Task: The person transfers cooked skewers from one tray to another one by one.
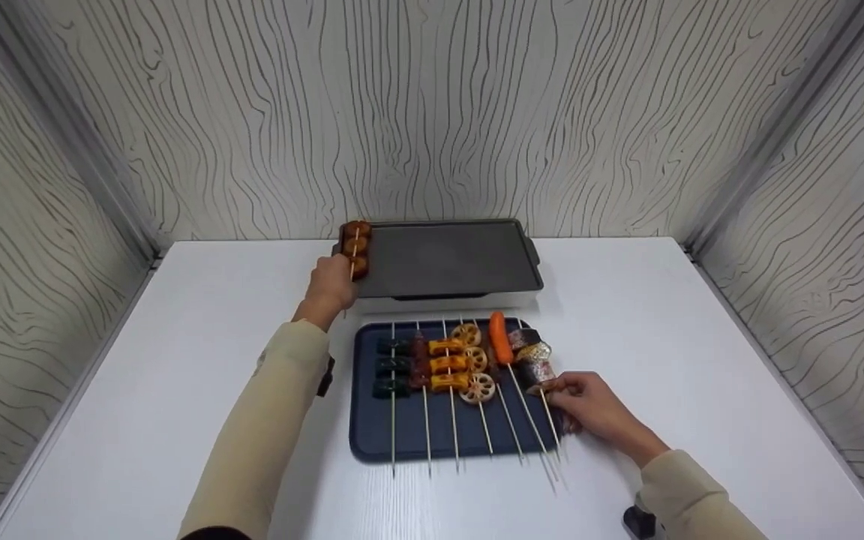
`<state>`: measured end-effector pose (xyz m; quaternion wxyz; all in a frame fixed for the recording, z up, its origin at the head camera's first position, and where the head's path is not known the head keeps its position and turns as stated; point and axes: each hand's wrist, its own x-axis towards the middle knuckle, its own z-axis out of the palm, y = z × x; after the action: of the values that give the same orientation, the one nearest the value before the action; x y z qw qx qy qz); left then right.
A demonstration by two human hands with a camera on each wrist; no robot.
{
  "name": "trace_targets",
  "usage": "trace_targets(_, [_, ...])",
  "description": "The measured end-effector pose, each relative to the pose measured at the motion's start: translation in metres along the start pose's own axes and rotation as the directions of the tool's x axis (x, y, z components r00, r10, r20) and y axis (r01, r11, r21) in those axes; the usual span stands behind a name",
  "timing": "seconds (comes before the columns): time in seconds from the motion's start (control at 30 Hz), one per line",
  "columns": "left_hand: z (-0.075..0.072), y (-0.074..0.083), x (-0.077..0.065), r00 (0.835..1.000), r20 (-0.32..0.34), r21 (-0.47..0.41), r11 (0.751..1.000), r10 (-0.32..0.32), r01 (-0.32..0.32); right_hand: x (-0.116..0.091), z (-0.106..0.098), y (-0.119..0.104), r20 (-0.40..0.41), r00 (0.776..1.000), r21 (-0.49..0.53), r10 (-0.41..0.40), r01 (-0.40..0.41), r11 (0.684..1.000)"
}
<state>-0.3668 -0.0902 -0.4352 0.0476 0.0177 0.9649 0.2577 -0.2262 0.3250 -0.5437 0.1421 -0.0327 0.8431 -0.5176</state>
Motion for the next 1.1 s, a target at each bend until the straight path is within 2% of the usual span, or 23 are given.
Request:
trace_targets(0.2, [-0.002, -0.002, -0.002, 1.0, 0.01, -0.014, 1.0, 0.007, -0.007, 0.001, 0.002, 0.001, 0.007, 1.0, 0.004, 0.0, 0.0, 1.0])
trace_targets(0.5, [-0.001, -0.003, -0.001, 0.998, 0.054, -0.016, 1.0, 0.013, -0.012, -0.001, 0.001, -0.001, 0.022, 1.0, 0.073, -0.023, 0.021, 0.997])
trace_targets(0.7, [0.002, -0.007, -0.004, 0.999, 0.036, -0.095, 0.995, 0.018, -0.015, -0.001, 0.0, -0.002, 0.012, 0.999, 0.052, -0.034, 0.033, 0.998])
trace_targets(1.1, [0.002, -0.007, -0.013, 0.997, -0.053, -0.166, 0.984, 0.057, -0.065, 0.0, -0.001, -0.002, 0.02, 1.0, 0.051, -0.009, 0.008, 0.999])
